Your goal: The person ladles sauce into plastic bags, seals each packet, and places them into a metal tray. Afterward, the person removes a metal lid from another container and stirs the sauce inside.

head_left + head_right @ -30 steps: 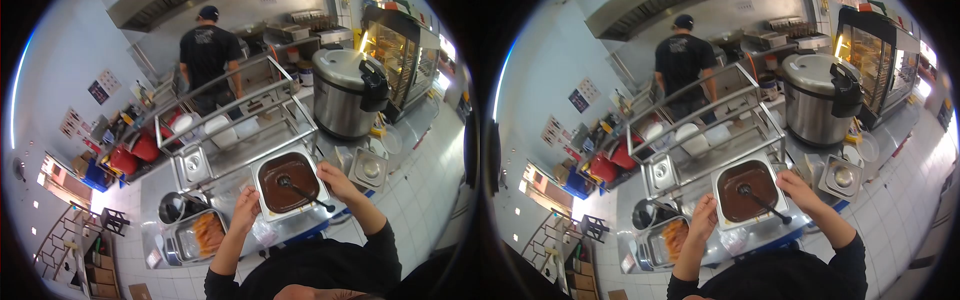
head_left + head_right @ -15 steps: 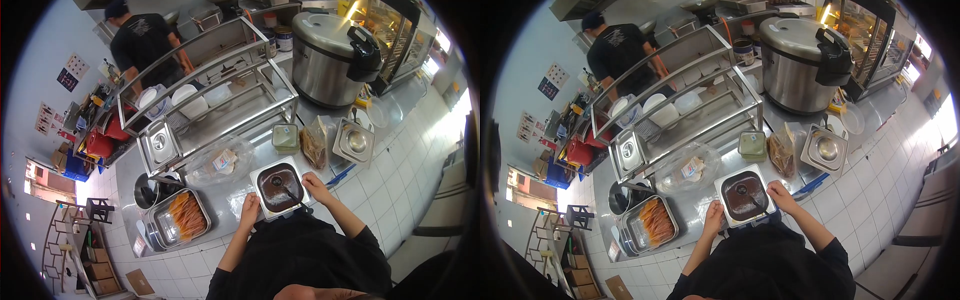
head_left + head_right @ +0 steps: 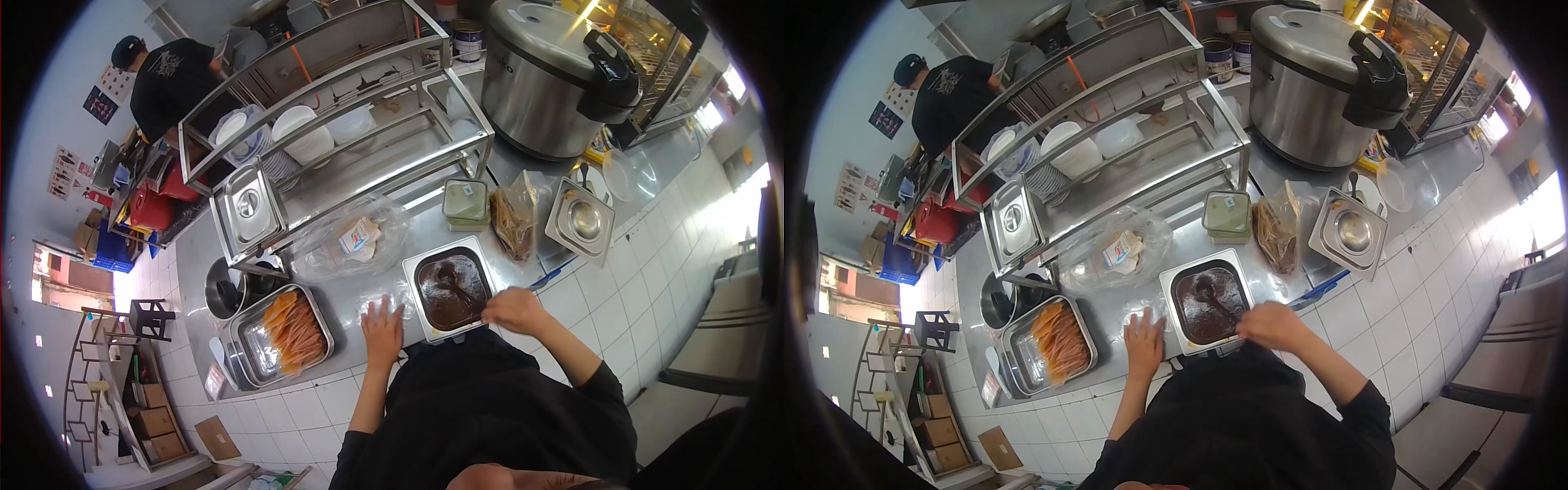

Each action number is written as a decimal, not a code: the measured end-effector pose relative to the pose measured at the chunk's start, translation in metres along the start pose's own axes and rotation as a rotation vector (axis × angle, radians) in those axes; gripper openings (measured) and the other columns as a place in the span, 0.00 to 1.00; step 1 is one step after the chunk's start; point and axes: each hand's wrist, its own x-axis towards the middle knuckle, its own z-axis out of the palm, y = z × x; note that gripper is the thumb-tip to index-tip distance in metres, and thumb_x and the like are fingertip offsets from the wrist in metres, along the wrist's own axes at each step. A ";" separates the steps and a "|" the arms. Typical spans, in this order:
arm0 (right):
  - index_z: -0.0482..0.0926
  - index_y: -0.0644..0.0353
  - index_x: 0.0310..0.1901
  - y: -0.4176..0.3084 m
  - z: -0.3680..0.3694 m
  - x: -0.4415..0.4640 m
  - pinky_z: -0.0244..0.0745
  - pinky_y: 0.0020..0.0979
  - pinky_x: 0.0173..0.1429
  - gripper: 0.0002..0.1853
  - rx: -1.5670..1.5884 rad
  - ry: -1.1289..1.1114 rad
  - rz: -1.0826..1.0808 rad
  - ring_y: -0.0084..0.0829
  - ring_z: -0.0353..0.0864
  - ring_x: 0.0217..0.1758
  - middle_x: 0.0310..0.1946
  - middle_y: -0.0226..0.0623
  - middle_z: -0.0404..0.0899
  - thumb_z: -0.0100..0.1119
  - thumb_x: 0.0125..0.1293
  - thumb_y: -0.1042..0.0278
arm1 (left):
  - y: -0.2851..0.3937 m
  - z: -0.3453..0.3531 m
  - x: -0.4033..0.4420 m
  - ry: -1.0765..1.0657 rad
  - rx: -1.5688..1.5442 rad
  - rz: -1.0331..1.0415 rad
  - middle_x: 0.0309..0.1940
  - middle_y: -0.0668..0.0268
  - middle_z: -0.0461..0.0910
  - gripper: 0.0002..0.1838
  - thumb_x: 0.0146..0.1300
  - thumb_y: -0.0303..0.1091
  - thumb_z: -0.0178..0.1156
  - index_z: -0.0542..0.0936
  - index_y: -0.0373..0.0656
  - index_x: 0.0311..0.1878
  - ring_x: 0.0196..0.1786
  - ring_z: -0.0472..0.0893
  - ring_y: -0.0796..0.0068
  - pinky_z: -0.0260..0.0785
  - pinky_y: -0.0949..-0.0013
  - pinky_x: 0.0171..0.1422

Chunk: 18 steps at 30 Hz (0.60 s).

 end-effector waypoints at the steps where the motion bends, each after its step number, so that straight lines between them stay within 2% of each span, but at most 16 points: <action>1: 0.80 0.51 0.41 0.005 -0.002 0.006 0.75 0.34 0.38 0.11 -0.063 0.097 0.000 0.32 0.80 0.35 0.31 0.25 0.79 0.65 0.57 0.62 | -0.007 -0.001 0.000 0.010 0.015 -0.023 0.73 0.60 0.60 0.21 0.66 0.39 0.55 0.75 0.62 0.63 0.73 0.57 0.41 0.45 0.36 0.73; 2: 0.80 0.55 0.37 0.010 -0.010 0.011 0.74 0.34 0.38 0.06 0.010 0.134 0.043 0.34 0.80 0.34 0.31 0.30 0.80 0.60 0.62 0.64 | -0.014 -0.002 0.000 0.028 0.024 -0.050 0.73 0.60 0.61 0.21 0.67 0.37 0.54 0.75 0.63 0.64 0.72 0.57 0.41 0.46 0.37 0.73; 3: 0.80 0.55 0.37 0.013 -0.009 0.008 0.74 0.34 0.38 0.06 0.009 0.132 0.038 0.34 0.80 0.34 0.31 0.30 0.80 0.60 0.62 0.64 | -0.022 -0.006 0.000 0.032 0.022 -0.053 0.73 0.60 0.61 0.21 0.67 0.37 0.54 0.75 0.63 0.64 0.72 0.57 0.41 0.46 0.37 0.73; 5: 0.80 0.57 0.33 0.025 0.001 -0.005 0.73 0.34 0.38 0.10 0.226 0.284 0.293 0.38 0.79 0.33 0.31 0.37 0.80 0.54 0.69 0.63 | -0.034 -0.014 -0.002 0.016 0.030 -0.075 0.73 0.60 0.60 0.21 0.67 0.38 0.54 0.75 0.61 0.64 0.73 0.56 0.41 0.45 0.37 0.74; 6: 0.80 0.60 0.31 0.026 0.009 -0.013 0.72 0.31 0.35 0.18 0.259 0.325 0.396 0.32 0.78 0.30 0.29 0.38 0.81 0.46 0.74 0.60 | -0.036 -0.017 -0.004 0.002 0.041 -0.085 0.73 0.61 0.60 0.21 0.67 0.38 0.54 0.75 0.61 0.64 0.73 0.55 0.41 0.43 0.37 0.74; 7: 0.80 0.60 0.31 0.023 0.010 -0.015 0.72 0.31 0.35 0.18 0.259 0.319 0.396 0.32 0.78 0.30 0.29 0.38 0.81 0.46 0.74 0.60 | -0.028 -0.026 -0.004 0.001 0.037 -0.090 0.73 0.61 0.60 0.21 0.67 0.38 0.54 0.75 0.61 0.64 0.73 0.55 0.41 0.43 0.37 0.74; 9: 0.79 0.62 0.31 0.018 0.010 -0.016 0.71 0.27 0.32 0.20 0.564 0.351 0.722 0.24 0.76 0.27 0.26 0.35 0.80 0.43 0.76 0.59 | -0.012 -0.047 -0.002 0.054 0.015 -0.110 0.73 0.60 0.59 0.23 0.67 0.39 0.54 0.73 0.61 0.66 0.74 0.54 0.42 0.41 0.38 0.75; 10: 0.79 0.62 0.31 0.019 0.013 -0.016 0.71 0.27 0.32 0.20 0.563 0.350 0.724 0.24 0.76 0.27 0.26 0.35 0.80 0.43 0.76 0.59 | -0.003 -0.052 -0.001 0.151 -0.025 -0.098 0.70 0.58 0.63 0.18 0.65 0.37 0.58 0.79 0.55 0.59 0.72 0.57 0.45 0.44 0.42 0.75; 11: 0.79 0.63 0.31 0.021 0.018 -0.015 0.71 0.26 0.31 0.21 0.677 0.436 0.780 0.21 0.75 0.26 0.24 0.33 0.79 0.42 0.77 0.59 | -0.001 -0.055 -0.002 0.149 -0.027 -0.098 0.70 0.58 0.63 0.18 0.65 0.37 0.58 0.79 0.55 0.59 0.72 0.57 0.45 0.44 0.42 0.75; 12: 0.78 0.64 0.31 0.022 0.021 -0.014 0.70 0.24 0.30 0.22 0.791 0.522 0.833 0.18 0.74 0.25 0.23 0.32 0.79 0.41 0.78 0.59 | 0.001 -0.058 -0.003 0.213 -0.167 -0.071 0.66 0.59 0.68 0.15 0.63 0.35 0.61 0.81 0.52 0.53 0.70 0.61 0.49 0.48 0.46 0.73; 13: 0.78 0.64 0.31 0.022 0.023 -0.013 0.70 0.24 0.30 0.22 0.790 0.520 0.834 0.18 0.74 0.25 0.23 0.32 0.79 0.41 0.78 0.59 | 0.004 -0.062 -0.004 0.277 -0.308 -0.046 0.62 0.59 0.73 0.11 0.61 0.34 0.64 0.83 0.48 0.47 0.67 0.66 0.53 0.53 0.49 0.71; 14: 0.78 0.64 0.31 0.022 0.024 -0.012 0.70 0.24 0.30 0.21 0.719 0.587 0.792 0.19 0.74 0.24 0.22 0.32 0.79 0.42 0.77 0.60 | 0.007 -0.068 -0.006 0.277 -0.309 -0.049 0.62 0.59 0.73 0.11 0.61 0.34 0.64 0.83 0.48 0.47 0.67 0.66 0.53 0.53 0.49 0.71; 16: 0.78 0.64 0.32 0.019 0.021 -0.008 0.70 0.23 0.30 0.20 0.645 0.646 0.749 0.19 0.74 0.24 0.22 0.32 0.78 0.42 0.77 0.61 | 0.022 -0.096 -0.008 -0.058 -0.936 -0.064 0.53 0.64 0.80 0.06 0.57 0.31 0.67 0.84 0.44 0.38 0.60 0.73 0.61 0.60 0.55 0.65; 18: 0.78 0.64 0.32 0.013 0.010 -0.002 0.71 0.22 0.30 0.20 0.443 0.367 0.731 0.18 0.75 0.23 0.21 0.31 0.78 0.42 0.77 0.61 | 0.051 -0.128 0.009 -0.246 -1.107 0.416 0.52 0.65 0.81 0.10 0.57 0.31 0.68 0.84 0.44 0.43 0.60 0.75 0.62 0.62 0.57 0.66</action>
